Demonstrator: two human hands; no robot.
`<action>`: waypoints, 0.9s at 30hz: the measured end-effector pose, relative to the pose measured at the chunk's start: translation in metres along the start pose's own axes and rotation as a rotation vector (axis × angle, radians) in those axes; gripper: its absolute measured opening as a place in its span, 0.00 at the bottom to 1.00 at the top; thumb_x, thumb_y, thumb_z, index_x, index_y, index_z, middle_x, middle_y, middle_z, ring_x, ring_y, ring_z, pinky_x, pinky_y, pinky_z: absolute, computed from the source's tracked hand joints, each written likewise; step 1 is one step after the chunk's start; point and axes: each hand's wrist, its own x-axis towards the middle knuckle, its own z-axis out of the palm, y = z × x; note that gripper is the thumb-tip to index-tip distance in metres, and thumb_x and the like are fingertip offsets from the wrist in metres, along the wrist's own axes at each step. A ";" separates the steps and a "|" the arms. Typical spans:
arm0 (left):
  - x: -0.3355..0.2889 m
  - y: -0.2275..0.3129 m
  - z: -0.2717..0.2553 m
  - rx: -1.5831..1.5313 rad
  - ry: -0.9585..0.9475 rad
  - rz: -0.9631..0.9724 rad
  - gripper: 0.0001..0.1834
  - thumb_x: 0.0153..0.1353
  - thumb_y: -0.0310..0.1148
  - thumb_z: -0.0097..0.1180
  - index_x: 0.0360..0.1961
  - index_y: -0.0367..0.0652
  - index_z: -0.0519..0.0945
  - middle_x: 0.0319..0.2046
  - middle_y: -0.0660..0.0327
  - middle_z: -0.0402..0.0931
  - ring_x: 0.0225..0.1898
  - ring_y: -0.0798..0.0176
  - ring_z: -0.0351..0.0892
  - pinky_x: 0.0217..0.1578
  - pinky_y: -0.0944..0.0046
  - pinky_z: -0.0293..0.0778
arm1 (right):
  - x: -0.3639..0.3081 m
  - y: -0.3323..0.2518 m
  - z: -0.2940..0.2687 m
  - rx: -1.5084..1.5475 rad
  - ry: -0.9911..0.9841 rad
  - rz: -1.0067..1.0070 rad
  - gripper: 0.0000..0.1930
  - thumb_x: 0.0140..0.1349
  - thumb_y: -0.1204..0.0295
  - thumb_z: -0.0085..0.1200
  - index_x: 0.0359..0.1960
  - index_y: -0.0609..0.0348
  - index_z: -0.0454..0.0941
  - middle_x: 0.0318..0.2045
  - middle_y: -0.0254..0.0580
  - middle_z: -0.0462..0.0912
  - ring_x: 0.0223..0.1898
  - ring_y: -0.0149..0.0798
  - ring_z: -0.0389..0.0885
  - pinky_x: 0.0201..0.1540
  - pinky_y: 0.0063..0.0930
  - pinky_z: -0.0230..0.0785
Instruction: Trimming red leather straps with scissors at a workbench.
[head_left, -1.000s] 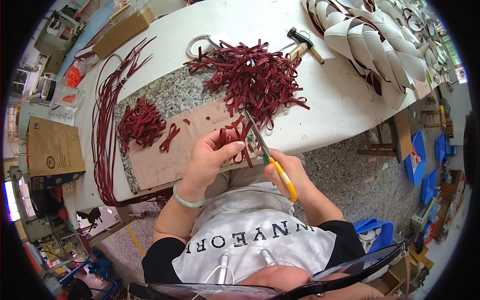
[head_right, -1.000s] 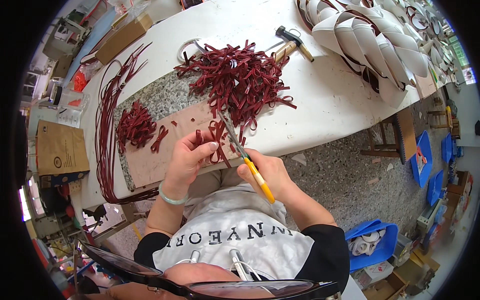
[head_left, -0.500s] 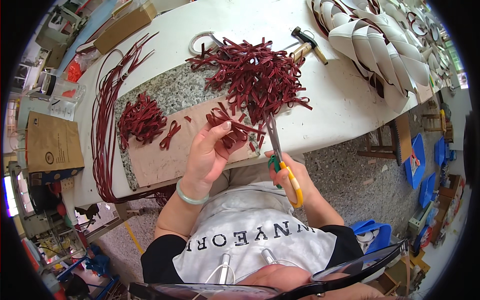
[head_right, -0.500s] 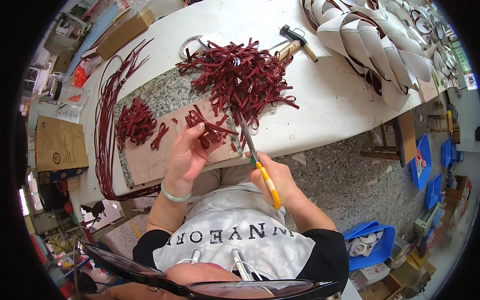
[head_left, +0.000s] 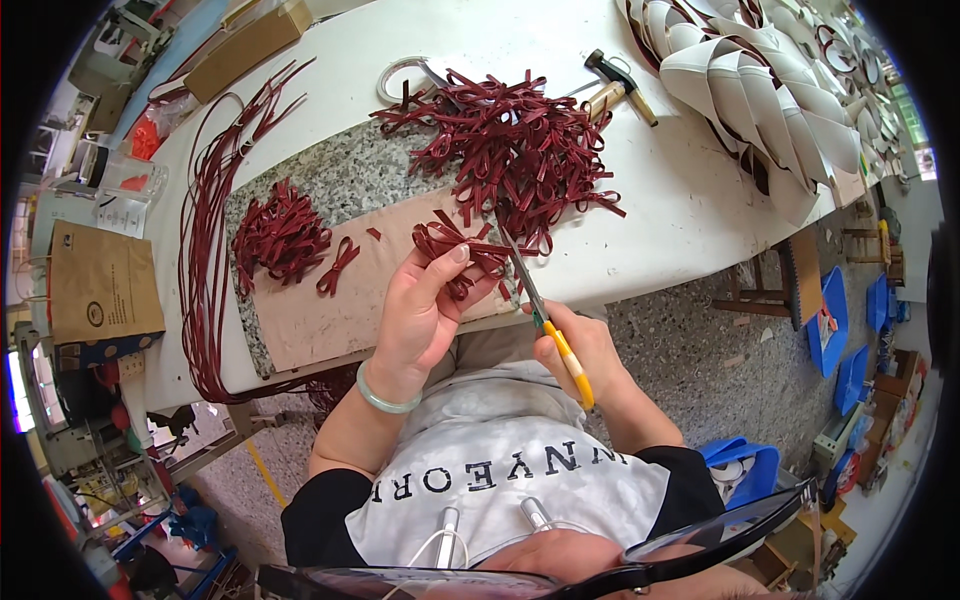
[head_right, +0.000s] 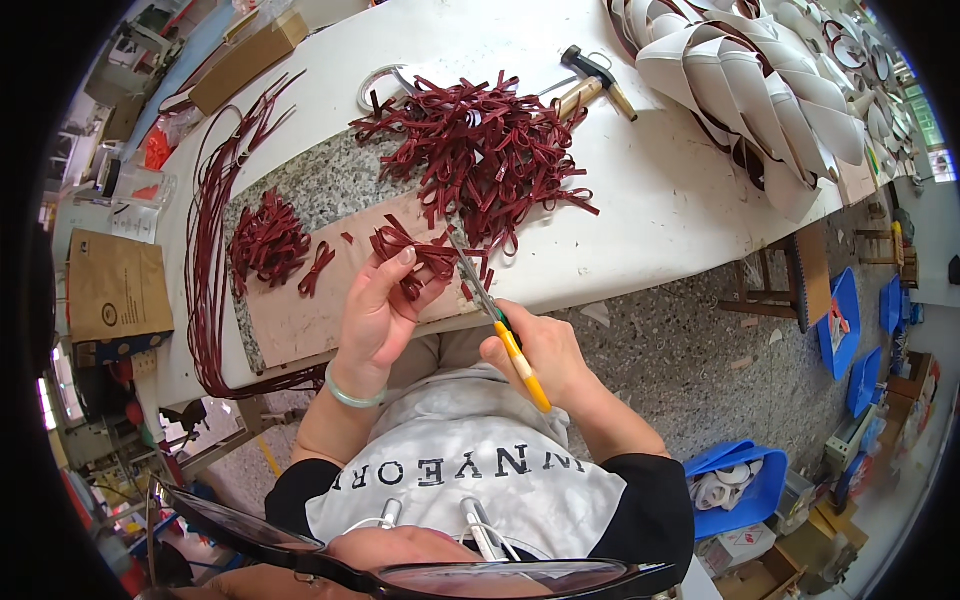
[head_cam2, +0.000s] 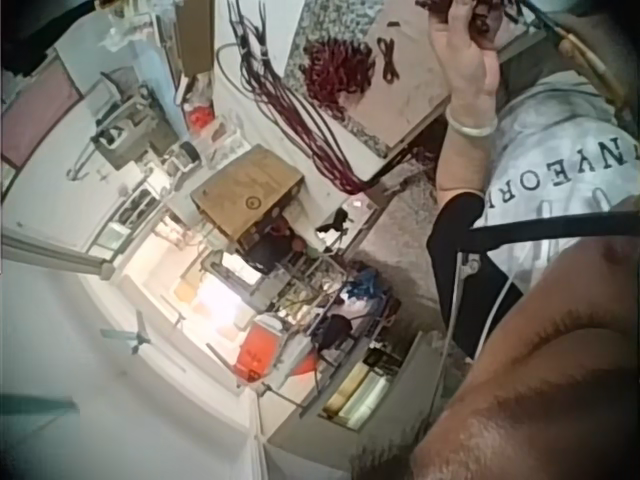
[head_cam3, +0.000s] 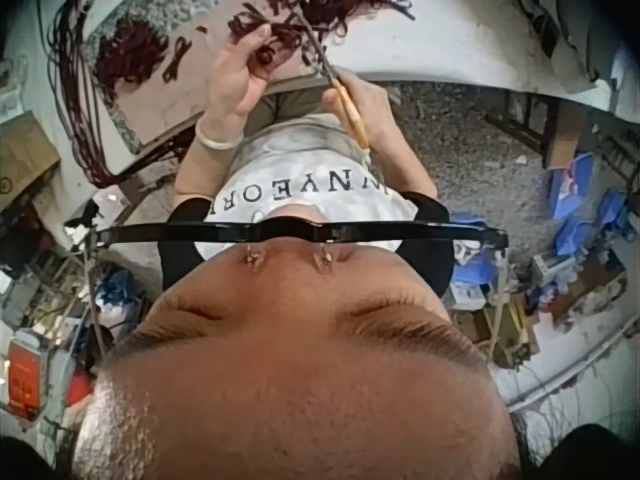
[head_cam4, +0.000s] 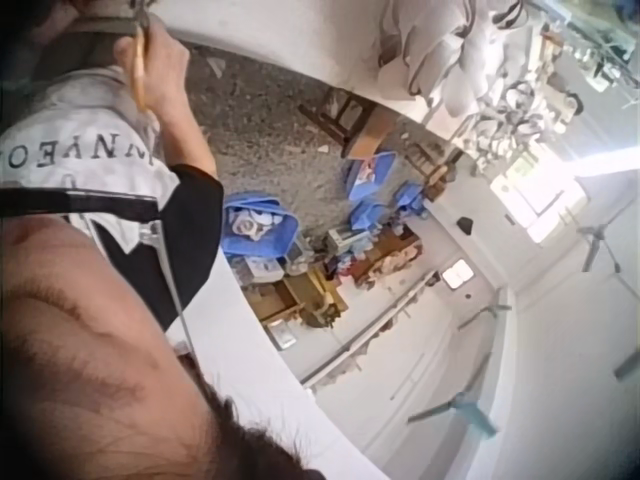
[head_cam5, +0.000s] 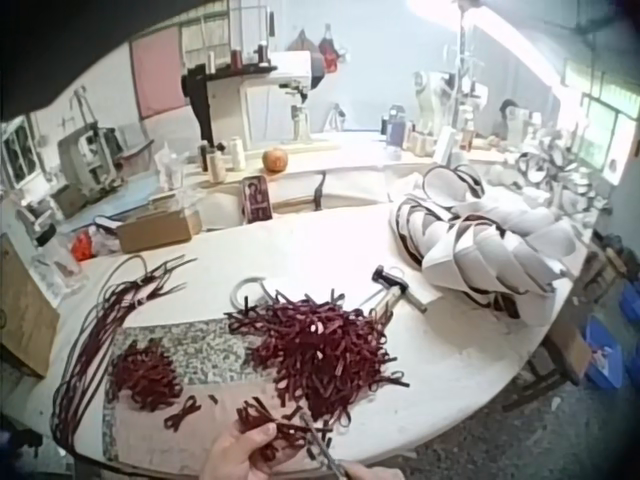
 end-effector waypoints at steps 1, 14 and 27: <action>0.000 0.000 0.000 -0.002 0.001 -0.001 0.12 0.64 0.27 0.51 0.48 0.39 0.72 0.43 0.58 0.77 0.44 0.64 0.79 0.47 0.63 0.79 | 0.000 0.002 0.001 -0.009 0.016 -0.012 0.32 0.62 0.42 0.43 0.51 0.61 0.71 0.21 0.43 0.76 0.25 0.47 0.78 0.30 0.36 0.69; 0.000 0.028 -0.024 0.492 0.055 0.075 0.13 0.63 0.27 0.51 0.48 0.35 0.74 0.40 0.58 0.79 0.40 0.63 0.79 0.43 0.66 0.76 | -0.004 0.008 0.003 0.488 0.137 0.088 0.29 0.64 0.47 0.48 0.45 0.65 0.75 0.13 0.24 0.67 0.13 0.17 0.64 0.17 0.14 0.57; -0.003 0.080 -0.078 2.435 0.370 0.791 0.20 0.58 0.37 0.57 0.53 0.50 0.76 0.60 0.57 0.64 0.67 0.46 0.48 0.63 0.42 0.46 | 0.001 0.015 0.008 0.430 0.153 0.064 0.34 0.64 0.42 0.43 0.46 0.68 0.75 0.13 0.25 0.67 0.14 0.19 0.65 0.17 0.14 0.57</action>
